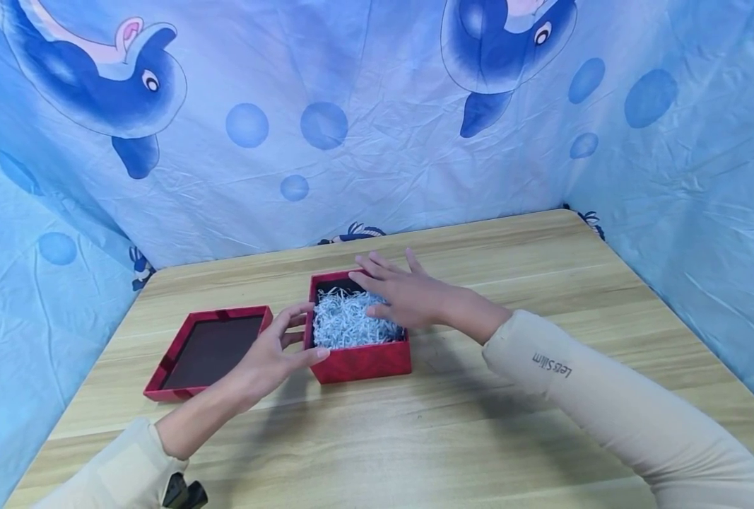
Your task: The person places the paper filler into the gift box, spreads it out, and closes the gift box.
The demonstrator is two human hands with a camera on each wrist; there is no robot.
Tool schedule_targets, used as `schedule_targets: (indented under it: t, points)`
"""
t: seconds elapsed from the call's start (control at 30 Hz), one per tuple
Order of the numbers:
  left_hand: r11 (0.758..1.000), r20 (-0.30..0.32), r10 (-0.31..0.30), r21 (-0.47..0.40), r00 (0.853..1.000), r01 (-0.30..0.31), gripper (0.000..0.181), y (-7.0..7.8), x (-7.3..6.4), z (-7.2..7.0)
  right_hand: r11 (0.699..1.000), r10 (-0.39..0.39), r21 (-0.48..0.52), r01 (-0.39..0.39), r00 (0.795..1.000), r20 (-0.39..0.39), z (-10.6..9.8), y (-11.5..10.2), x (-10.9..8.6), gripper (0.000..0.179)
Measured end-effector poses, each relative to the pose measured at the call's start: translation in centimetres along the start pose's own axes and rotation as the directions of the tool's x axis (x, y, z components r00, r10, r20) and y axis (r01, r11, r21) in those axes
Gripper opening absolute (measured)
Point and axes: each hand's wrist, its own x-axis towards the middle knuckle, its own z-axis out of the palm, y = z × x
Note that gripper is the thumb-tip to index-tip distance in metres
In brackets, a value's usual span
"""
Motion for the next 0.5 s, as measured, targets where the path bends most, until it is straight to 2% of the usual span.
schedule_targets:
  t: [0.5]
  points:
    - [1.0,-0.004,-0.01,-0.009,1.0,0.01,0.083,0.14,0.09,-0.05,1.0,0.023,0.006,-0.023,1.0,0.012,-0.04,-0.3,-0.05,0.069]
